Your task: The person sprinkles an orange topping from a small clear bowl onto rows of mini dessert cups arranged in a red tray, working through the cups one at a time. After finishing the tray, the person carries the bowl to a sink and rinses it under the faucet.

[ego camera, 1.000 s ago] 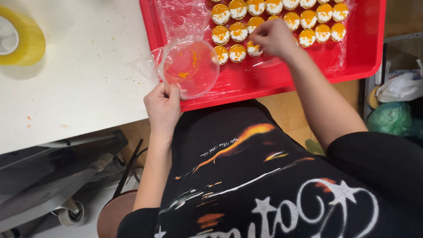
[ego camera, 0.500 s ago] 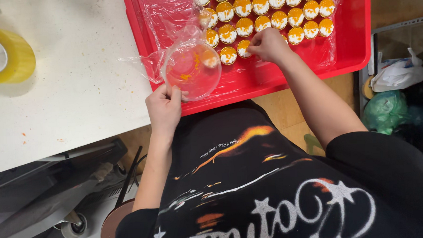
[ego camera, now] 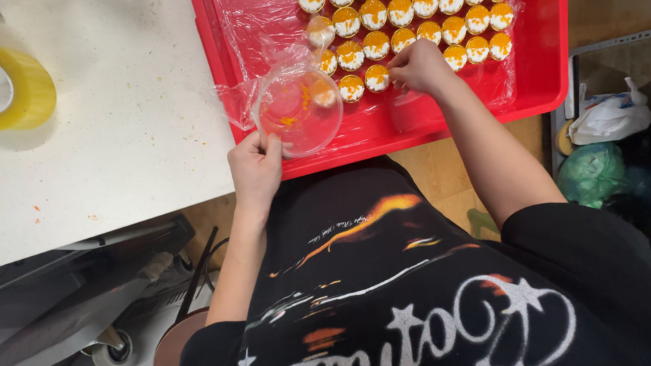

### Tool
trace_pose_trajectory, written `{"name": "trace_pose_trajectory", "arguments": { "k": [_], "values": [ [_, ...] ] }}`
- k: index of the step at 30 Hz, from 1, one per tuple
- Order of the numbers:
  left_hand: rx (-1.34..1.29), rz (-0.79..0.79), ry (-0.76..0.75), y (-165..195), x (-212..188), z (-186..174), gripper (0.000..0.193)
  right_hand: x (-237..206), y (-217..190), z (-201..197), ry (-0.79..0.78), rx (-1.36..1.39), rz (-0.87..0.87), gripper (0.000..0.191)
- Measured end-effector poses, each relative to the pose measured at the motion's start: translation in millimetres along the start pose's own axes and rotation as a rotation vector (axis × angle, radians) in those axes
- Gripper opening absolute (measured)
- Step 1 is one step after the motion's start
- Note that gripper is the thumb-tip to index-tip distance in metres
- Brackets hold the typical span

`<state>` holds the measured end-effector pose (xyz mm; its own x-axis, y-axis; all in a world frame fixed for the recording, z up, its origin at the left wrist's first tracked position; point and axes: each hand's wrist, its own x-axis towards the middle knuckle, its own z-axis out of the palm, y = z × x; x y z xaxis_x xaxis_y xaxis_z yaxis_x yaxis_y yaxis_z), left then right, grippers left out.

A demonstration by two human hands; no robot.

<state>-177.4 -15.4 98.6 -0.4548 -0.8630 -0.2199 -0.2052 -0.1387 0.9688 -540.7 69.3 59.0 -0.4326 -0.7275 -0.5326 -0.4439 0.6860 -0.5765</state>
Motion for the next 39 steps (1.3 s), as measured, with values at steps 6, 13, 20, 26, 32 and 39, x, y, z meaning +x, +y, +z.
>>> {"name": "trace_pose_trajectory", "arguments": {
  "k": [6, 13, 20, 26, 32, 39],
  "values": [
    [-0.003, -0.008, -0.005, -5, -2, 2, 0.034, -14, -15, -11, 0.078, -0.035, -0.067, 0.021],
    [0.007, -0.013, -0.044, -5, -1, 16, 0.035, -75, -75, -4, 0.084, 0.156, -0.454, 0.019],
    [0.12, 0.03, -0.141, 1, 4, 37, 0.036, -68, -121, 78, 0.061, -0.654, -0.644, 0.025],
    [0.174, 0.119, -0.098, 1, 3, 55, 0.035, -30, -98, 125, -0.152, -0.793, -0.388, 0.02],
    [0.138, 0.108, -0.117, -9, -8, 60, 0.037, -8, -65, 141, -0.304, -0.377, -0.301, 0.028],
    [0.085, 0.049, -0.148, -8, -17, 58, 0.037, -16, -57, 152, -0.444, -0.098, -0.159, 0.026]
  ]
}}
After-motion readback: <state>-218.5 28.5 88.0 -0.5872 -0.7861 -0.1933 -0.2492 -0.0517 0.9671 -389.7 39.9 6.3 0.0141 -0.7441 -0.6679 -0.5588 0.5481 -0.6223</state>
